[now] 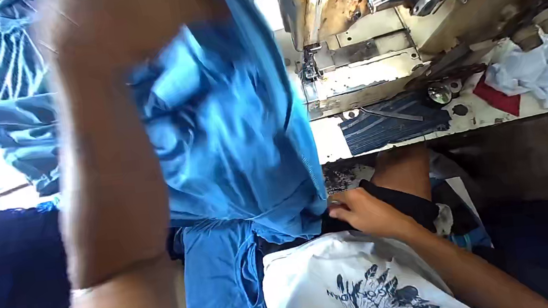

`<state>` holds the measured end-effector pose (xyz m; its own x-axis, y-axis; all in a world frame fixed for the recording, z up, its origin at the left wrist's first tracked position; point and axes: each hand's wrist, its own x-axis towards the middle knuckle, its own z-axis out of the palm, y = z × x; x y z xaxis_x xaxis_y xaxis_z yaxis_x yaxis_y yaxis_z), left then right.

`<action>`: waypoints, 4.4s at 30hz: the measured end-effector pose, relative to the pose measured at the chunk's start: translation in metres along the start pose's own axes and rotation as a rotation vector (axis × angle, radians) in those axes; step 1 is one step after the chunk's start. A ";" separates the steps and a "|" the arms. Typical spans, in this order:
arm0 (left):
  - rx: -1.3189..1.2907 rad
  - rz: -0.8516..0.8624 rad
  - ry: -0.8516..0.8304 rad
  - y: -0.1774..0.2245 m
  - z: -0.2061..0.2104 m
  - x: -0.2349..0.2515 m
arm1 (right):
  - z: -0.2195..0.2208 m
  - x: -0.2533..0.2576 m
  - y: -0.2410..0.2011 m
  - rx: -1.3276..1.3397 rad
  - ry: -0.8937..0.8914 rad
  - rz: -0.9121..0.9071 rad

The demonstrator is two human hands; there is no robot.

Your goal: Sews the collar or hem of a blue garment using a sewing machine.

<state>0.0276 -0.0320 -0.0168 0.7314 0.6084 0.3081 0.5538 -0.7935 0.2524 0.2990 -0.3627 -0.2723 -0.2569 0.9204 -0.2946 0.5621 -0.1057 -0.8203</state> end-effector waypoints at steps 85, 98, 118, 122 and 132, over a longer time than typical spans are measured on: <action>-0.358 0.132 0.270 0.054 0.188 0.080 | -0.076 0.076 -0.060 0.662 0.779 -0.450; -0.045 0.189 0.199 0.129 0.175 -0.069 | -0.086 0.059 -0.064 0.509 0.755 -0.494; 0.073 0.289 0.344 0.136 0.224 -0.095 | -0.065 0.026 -0.038 0.062 0.642 -0.722; 0.124 0.265 0.301 0.132 0.209 -0.086 | -0.058 0.031 -0.038 0.220 0.690 -0.608; 0.193 0.289 0.169 0.118 0.165 -0.044 | -0.081 0.065 -0.056 0.324 0.757 -0.499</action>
<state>0.1270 -0.1546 -0.1517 0.8016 0.3398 0.4919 0.4106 -0.9110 -0.0398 0.3150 -0.2668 -0.2059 0.2317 0.8744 0.4263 0.2516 0.3694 -0.8946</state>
